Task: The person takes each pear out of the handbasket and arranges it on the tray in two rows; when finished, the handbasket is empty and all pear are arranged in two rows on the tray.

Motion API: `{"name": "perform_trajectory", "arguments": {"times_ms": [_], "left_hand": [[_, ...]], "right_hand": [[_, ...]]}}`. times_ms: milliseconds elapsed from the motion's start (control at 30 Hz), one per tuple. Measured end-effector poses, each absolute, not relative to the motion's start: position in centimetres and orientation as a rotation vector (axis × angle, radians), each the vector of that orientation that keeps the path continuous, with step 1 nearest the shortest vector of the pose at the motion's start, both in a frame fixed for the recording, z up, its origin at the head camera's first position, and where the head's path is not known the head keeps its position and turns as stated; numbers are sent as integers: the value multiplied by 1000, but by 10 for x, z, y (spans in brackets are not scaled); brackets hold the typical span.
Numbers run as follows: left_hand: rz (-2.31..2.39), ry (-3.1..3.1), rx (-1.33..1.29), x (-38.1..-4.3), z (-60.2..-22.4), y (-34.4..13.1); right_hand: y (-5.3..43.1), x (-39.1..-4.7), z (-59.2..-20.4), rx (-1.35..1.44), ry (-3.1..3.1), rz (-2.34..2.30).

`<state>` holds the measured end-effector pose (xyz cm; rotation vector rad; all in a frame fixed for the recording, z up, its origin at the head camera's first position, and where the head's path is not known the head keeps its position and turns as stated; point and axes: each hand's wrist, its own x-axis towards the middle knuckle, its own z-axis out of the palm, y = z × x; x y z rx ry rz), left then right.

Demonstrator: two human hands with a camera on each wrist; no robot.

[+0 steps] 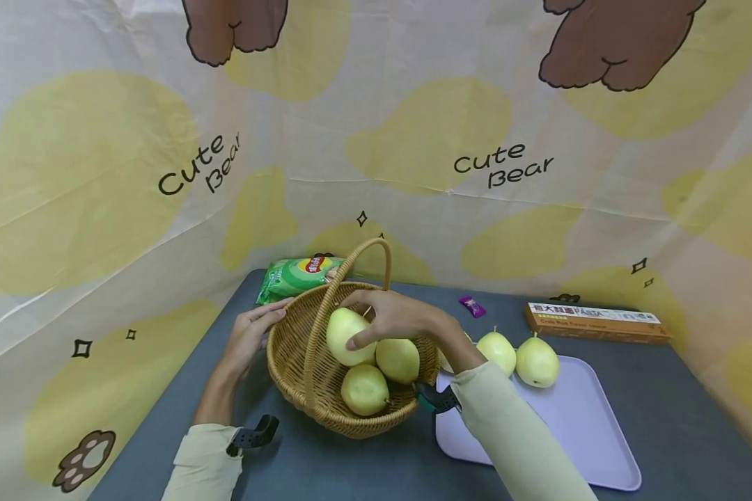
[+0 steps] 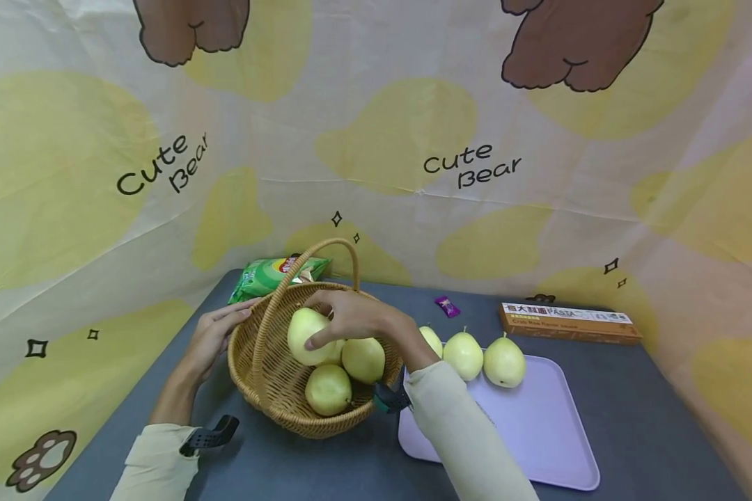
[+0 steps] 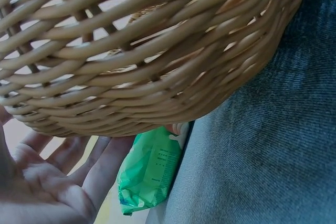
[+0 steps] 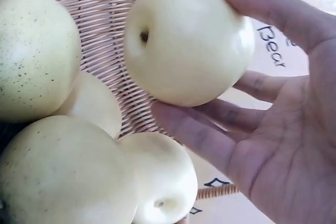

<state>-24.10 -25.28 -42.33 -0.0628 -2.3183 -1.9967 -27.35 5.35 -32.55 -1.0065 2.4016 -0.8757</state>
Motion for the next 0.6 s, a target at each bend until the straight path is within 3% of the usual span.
{"name": "perform_trajectory", "arguments": {"times_ms": [600], "left_hand": [[-1965,-2338,-59,-240,-423,-253]], "right_hand": [[116,-249,-333,-961,2467,-1084]]}}
